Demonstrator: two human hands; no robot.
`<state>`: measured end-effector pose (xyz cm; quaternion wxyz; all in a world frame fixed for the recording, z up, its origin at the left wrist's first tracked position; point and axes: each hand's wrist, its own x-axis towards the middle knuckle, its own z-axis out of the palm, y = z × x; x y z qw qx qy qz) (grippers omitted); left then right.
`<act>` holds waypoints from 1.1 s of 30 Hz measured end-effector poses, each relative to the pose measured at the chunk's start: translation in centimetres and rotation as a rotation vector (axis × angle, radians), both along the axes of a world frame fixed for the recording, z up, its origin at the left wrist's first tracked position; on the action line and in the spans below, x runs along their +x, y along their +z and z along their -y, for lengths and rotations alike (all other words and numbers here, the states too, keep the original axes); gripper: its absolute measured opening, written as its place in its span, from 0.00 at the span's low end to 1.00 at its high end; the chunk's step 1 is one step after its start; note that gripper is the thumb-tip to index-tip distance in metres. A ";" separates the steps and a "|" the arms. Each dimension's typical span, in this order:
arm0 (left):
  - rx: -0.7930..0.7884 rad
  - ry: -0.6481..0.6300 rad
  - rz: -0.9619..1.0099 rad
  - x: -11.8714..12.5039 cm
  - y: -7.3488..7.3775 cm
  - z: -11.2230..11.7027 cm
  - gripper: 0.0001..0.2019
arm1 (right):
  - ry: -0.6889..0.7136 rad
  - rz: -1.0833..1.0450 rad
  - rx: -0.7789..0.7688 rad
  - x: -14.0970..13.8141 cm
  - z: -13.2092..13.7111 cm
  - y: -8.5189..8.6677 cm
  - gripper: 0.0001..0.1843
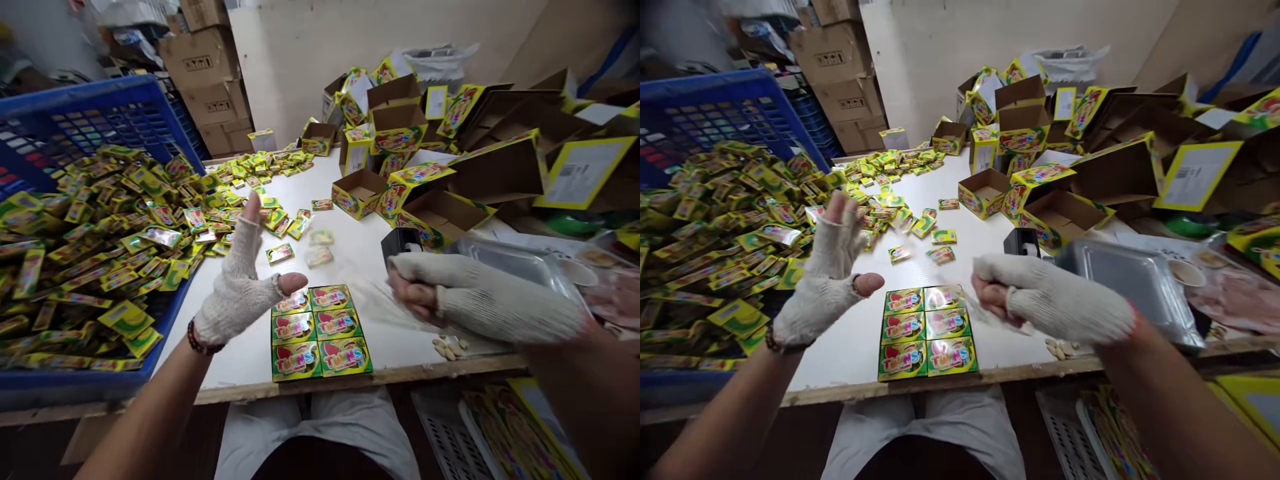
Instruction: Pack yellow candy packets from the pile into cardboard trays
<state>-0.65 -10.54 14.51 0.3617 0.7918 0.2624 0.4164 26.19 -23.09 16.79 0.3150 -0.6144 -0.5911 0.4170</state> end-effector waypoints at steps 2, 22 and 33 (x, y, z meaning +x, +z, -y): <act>-0.296 -0.077 -0.009 -0.7 -0.2 -0.3 0.37 | 0.168 -0.176 -0.130 -1.4 -2.5 -1.2 0.16; -0.227 0.519 -0.493 -1.1 -16.2 -0.1 0.12 | 0.035 0.442 -0.035 -1.8 -9.2 -14.5 0.15; 0.435 -0.058 -0.967 3.7 -12.9 3.2 0.22 | -0.100 0.295 -0.145 -1.8 -7.8 -15.8 0.15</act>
